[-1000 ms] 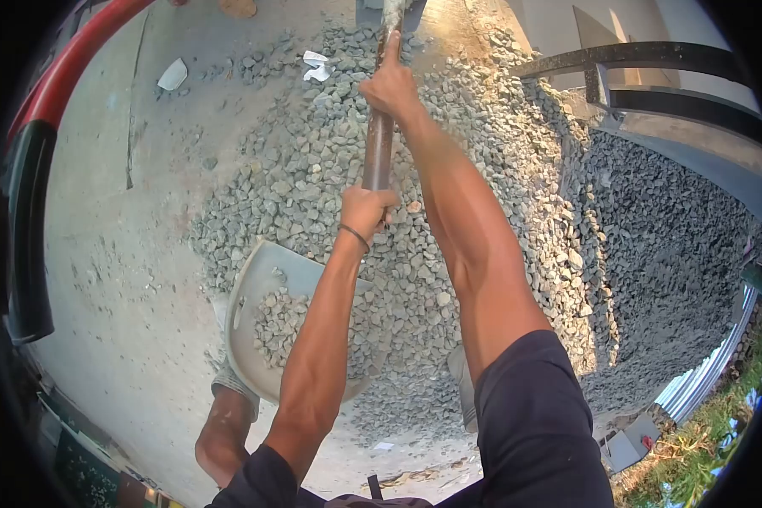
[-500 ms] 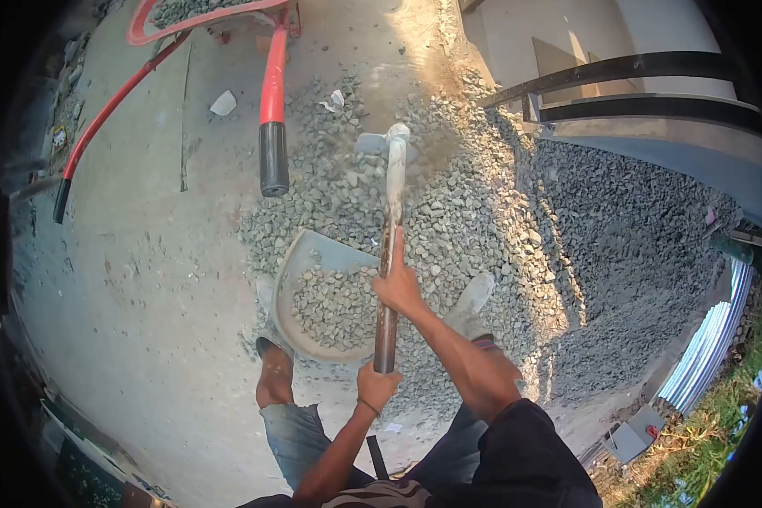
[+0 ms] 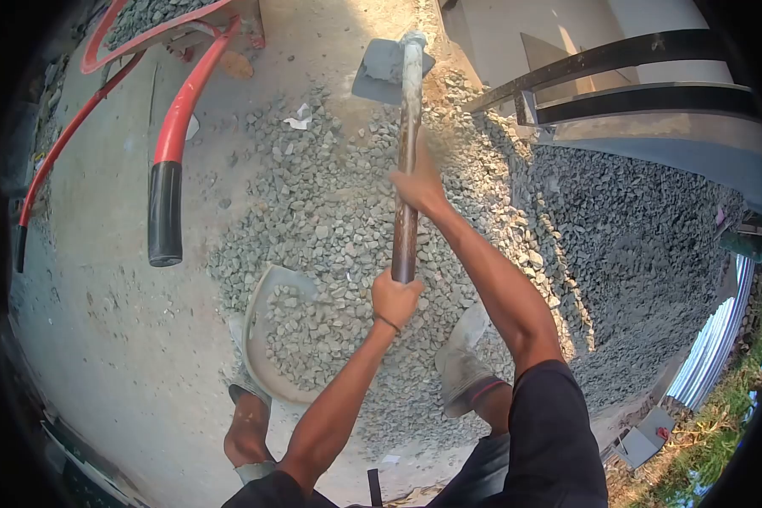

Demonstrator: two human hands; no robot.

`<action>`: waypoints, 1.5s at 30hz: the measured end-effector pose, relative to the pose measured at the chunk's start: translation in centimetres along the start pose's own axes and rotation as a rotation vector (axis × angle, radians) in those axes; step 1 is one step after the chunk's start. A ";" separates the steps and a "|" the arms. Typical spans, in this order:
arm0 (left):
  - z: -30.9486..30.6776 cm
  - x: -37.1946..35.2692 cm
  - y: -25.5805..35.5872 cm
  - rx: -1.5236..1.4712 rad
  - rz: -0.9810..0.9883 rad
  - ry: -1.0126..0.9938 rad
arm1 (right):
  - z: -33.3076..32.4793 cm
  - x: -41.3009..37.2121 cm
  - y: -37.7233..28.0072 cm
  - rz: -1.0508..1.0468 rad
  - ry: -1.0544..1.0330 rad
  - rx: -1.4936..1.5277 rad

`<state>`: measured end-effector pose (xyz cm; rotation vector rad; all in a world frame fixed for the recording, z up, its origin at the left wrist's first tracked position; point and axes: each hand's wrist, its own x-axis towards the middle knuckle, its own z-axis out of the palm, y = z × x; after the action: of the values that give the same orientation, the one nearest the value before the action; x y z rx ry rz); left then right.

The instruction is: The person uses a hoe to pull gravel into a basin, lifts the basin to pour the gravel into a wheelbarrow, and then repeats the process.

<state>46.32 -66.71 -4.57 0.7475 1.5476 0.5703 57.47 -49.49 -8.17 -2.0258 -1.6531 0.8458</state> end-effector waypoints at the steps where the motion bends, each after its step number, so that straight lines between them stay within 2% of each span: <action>1: 1.9 6.4 0.8 -0.045 0.021 -0.034 | -1.0 4.8 -0.4 0.092 -0.078 0.123; 2: 2.4 10.6 3.7 -0.205 -0.035 -0.131 | 0.2 10.4 2.2 0.081 -0.044 0.002; 3: 2.7 13.4 5.4 -0.236 -0.064 -0.158 | 0.7 13.5 2.4 0.118 -0.060 -0.059; 4: 3.1 14.4 4.0 -0.240 -0.086 -0.147 | 2.2 15.8 4.6 0.104 -0.067 -0.139; 7: 3.8 13.1 -1.4 -0.296 -0.195 -0.163 | 4.7 11.1 6.7 0.259 -0.193 -0.128; 8: 4.1 10.8 -3.6 -0.329 -0.206 -0.145 | 5.2 8.3 7.0 0.219 -0.199 -0.180; 11: 5.2 0.9 -4.8 -0.440 -0.370 -0.087 | 4.2 0.1 6.6 0.194 -0.343 -0.203; 13: 3.2 -4.2 -4.6 -0.479 -0.374 -0.053 | 3.9 -4.3 3.6 0.196 -0.377 -0.182; 15: 0.0 -7.8 -4.3 -0.495 -0.506 -0.133 | 3.0 -7.8 -0.1 0.239 -0.455 -0.137; 16: -1.3 -8.3 -3.3 -0.497 -0.476 -0.126 | 2.7 -8.0 -1.3 0.213 -0.439 -0.132; 21: -7.6 -17.8 -1.5 -0.341 -0.459 -0.166 | 0.9 -16.5 -6.4 0.263 -0.373 -0.016; 26: -17.0 -34.6 -1.3 -0.191 -0.557 -0.236 | -1.8 -32.1 -16.8 0.481 -0.549 0.095; 28: -21.0 -40.6 -0.6 -0.023 -0.636 -0.252 | -2.2 -38.4 -20.4 0.638 -0.630 0.167; 30: -23.4 -46.2 -3.1 0.248 -0.631 -0.242 | -2.3 -43.7 -22.5 0.669 -0.598 0.268; 33: -24.1 -47.3 -1.7 0.250 -0.750 -0.257 | -2.6 -45.8 -23.0 0.734 -0.582 0.335; 34: -23.5 -45.5 0.6 0.258 -0.755 -0.278 | -2.9 -44.9 -22.6 0.749 -0.550 0.313; 36: -20.6 -43.6 -2.9 0.201 -0.610 -0.240 | -3.8 -41.5 -20.3 0.608 -0.420 0.304; 38: -16.0 -38.6 -2.5 0.195 -0.453 -0.178 | -5.9 -35.5 -17.6 0.570 -0.387 0.371; 39: -13.7 -34.9 0.5 0.247 -0.350 -0.150 | -5.6 -32.8 -14.4 0.387 -0.268 0.268; 40: -10.9 -31.6 0.9 0.211 -0.233 -0.111 | -6.3 -29.1 -12.4 0.298 -0.207 0.170; 41: -8.2 -28.0 1.2 0.110 -0.210 -0.116 | -8.3 -24.6 -12.7 0.401 -0.257 0.126; 42: -5.1 -24.4 0.1 -0.053 -0.223 -0.129 | -9.4 -20.9 -11.8 0.391 -0.271 0.093; 43: -3.8 -21.4 3.2 -0.169 -0.312 -0.209 | -10.6 -17.9 -11.3 0.415 -0.286 0.029; 45: -0.9 -17.0 3.2 -0.293 -0.311 -0.281 | -11.0 -14.6 -9.1 0.444 -0.306 -0.026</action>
<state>46.32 -77.14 9.31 0.3367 1.2528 0.4268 56.33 -60.76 8.82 -2.4232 -1.3721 1.3476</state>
